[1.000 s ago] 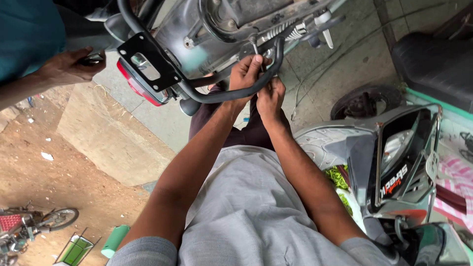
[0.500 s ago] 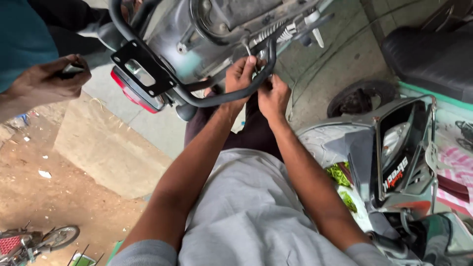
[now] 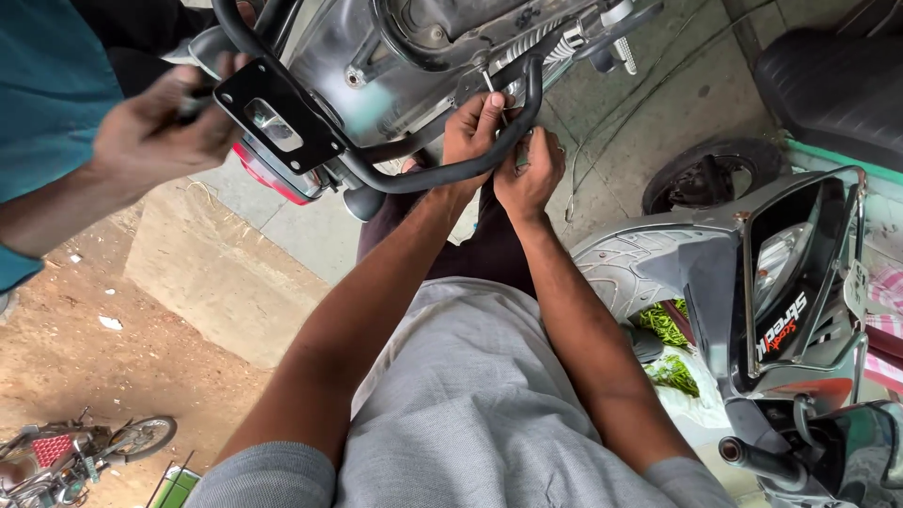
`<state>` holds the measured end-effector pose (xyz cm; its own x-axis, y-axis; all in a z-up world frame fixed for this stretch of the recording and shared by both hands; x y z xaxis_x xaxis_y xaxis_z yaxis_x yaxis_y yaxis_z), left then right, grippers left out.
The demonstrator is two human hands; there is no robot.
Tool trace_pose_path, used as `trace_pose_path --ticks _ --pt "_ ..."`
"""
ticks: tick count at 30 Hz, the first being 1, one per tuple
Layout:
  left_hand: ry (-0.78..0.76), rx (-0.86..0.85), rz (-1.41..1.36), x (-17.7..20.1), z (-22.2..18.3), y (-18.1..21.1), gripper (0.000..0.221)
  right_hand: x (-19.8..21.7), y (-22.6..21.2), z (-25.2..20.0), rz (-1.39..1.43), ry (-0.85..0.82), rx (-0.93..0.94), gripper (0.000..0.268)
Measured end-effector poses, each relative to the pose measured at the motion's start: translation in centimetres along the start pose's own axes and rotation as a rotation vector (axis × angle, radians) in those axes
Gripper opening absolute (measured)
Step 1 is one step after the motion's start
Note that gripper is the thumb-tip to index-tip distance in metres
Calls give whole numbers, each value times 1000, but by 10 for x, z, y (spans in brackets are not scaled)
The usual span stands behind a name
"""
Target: Repairing a motorcycle by removing the seat and working on the rear frame and grab bar components.
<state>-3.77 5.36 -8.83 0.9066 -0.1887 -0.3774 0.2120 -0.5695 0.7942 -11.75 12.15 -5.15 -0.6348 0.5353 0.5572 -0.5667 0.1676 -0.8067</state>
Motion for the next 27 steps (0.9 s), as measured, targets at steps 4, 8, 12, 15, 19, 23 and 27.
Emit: trace_pose_path --ticks 4,8,12,15,19,23,27 --pt "31 34 -30 -3 -4 7 40 -1 -4 0 -224 43 138 14" --pt "115 16 394 0 -11 22 41 13 -9 3 74 -72 -59 20" --pt "115 91 451 7 -41 1 37 29 17 -16 268 -262 -98 19" --pt "68 190 574 6 -81 0 30 40 58 -64 487 -397 -704 26" --pt "-162 -299 896 -2 -124 57 22 85 24 -41 549 -437 -850 25" --pt "-233 -803 1240 -29 -127 103 38 118 -35 27 710 -603 -1176 31" --pt "-97 -804 1485 -51 -112 119 38 95 -22 95 624 -880 -820 28"
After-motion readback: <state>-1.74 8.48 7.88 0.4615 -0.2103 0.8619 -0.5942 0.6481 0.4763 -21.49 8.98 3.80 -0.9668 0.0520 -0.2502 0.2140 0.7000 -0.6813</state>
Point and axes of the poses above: each hand's wrist, its own z-axis towards the middle knuckle, its own x-axis out of the back of the hand, y = z × x, the point moved 1 cm from there along z, towards the middle knuckle, and after that the axes turned 3 degrees about x, right-handed, at the moved point
